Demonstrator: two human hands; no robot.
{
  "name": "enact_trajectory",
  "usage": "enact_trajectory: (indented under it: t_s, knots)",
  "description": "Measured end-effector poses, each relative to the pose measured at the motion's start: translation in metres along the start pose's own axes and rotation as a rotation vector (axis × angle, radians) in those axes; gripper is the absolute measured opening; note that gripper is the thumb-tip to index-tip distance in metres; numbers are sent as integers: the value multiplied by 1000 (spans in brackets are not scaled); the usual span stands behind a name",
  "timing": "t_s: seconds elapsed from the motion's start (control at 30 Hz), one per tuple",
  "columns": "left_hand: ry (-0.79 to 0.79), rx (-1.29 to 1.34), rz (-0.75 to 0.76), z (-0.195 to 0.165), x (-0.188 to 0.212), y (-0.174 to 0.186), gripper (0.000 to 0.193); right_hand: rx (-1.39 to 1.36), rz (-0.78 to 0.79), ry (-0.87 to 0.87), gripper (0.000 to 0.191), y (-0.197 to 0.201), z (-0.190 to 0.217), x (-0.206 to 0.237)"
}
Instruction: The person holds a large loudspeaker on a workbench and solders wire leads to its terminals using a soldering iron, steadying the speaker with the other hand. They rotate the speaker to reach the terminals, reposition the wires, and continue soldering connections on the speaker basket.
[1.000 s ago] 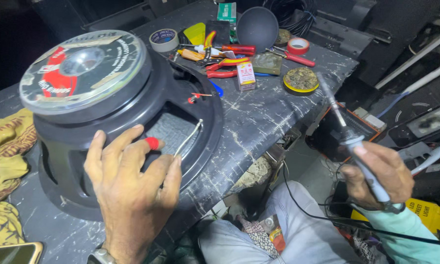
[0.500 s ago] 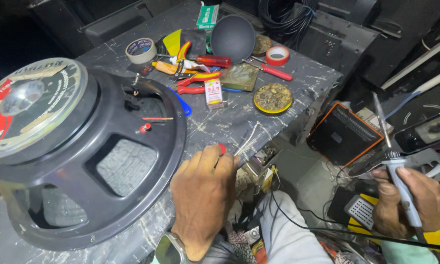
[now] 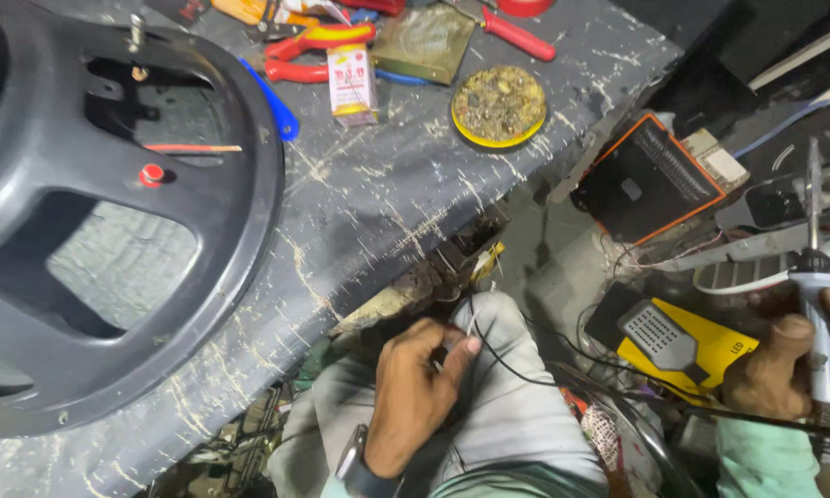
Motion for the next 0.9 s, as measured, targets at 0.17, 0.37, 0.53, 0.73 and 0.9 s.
enact_trajectory:
  t_s: [0.17,0.37,0.53,0.73,0.9]
  knots:
    - [-1,-101,-177,23,-31,-23,23,-33,0,-29,53,1,-14,-1]
    - [-221,-632,-466,35,-77,-44,22,56,95,-86,52,2,-4,-13]
    - [-466,-1155,-762,25,-83,-55,29,184,120,-56,51,-2,13,-27]
    - [-120,-303,-289,45,-56,-35,18,-91,-52,31,50,-35,14,-30]
    - [-219,-286,-230,25,-9,-18,23,-563,-113,-103,41,-72,5,-68]
Point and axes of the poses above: each hand's wrist, its own x-axis away from the middle knuckle, its own y-axis out of the back of the hand, z = x × y, the point moved 5 cm from there along -x, towards the middle knuckle, and after that the axes turned 10 degrees about z, right-handed, at the moved point
